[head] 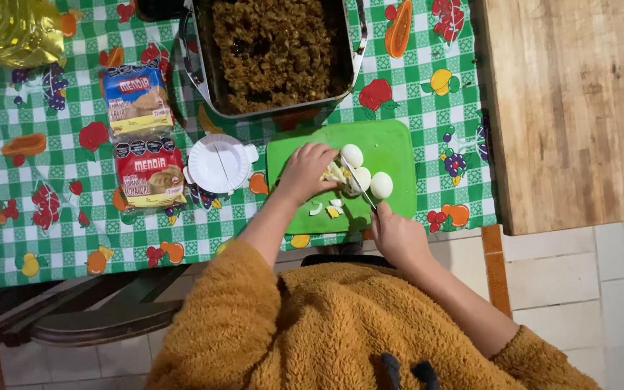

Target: Chop boiled eggs on a cutting board using a knife.

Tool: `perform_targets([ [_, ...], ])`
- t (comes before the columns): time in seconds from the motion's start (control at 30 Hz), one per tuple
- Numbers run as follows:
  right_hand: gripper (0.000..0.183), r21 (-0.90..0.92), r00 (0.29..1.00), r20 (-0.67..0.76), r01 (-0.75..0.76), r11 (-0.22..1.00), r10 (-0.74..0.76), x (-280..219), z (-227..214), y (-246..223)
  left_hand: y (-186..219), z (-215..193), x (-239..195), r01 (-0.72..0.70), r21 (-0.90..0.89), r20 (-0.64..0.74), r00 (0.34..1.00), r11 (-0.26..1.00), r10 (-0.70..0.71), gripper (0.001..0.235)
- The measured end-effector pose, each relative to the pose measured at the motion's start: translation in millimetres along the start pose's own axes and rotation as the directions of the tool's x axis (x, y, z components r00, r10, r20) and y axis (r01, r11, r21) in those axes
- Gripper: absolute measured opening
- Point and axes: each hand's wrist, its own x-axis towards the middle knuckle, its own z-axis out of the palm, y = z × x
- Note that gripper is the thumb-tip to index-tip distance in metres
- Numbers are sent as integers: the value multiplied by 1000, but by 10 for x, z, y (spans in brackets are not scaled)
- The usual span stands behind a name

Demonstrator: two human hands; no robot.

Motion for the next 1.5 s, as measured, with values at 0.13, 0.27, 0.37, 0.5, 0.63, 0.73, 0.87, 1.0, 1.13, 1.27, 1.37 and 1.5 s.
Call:
perform_targets([
  [0.13,28,-24,1000,3,9,1000,-9,55,60,-58,139,151,-87,189,5,-60,980,982,-188,68],
  [0.27,28,1,1000,-12,26,1000,-26,122,214,-85,312,47,-123,279,-11,-116,953,960,-279,68],
  [0.37,27,-11,1000,-9,24,1000,-24,179,306,-133,324,-58,-167,252,-58,-128,958,966,-257,69],
  [0.5,26,-12,995,-65,74,997,-74,303,537,-132,369,-126,-170,171,22,-138,976,985,-167,50],
  [0.63,17,-97,999,-23,23,995,-26,328,611,-114,345,-42,-166,164,83,-169,974,983,-149,41],
  [0.73,19,-73,1000,2,29,997,-29,213,475,-140,337,5,-200,145,82,-230,965,986,-123,33],
  [0.87,21,-83,999,5,52,995,-52,232,281,-254,296,34,-213,144,76,-248,961,987,-121,25],
  [1.0,16,-78,999,-13,49,996,-50,387,512,-253,284,65,-229,143,111,-256,960,983,-111,25],
  [1.13,14,-106,999,-17,30,994,-32,366,636,-170,303,24,-223,161,69,-253,957,985,-139,31],
  [1.27,16,-118,998,10,70,991,-69,227,444,-168,289,0,-255,155,27,-267,953,988,-142,33],
  [1.37,18,-84,995,-12,99,991,-101,238,472,-189,298,-26,-282,152,26,-224,964,988,-142,31],
  [1.5,16,-114,993,-12,115,987,-117,312,683,-135,310,-7,-285,193,21,-146,971,981,-188,27],
])
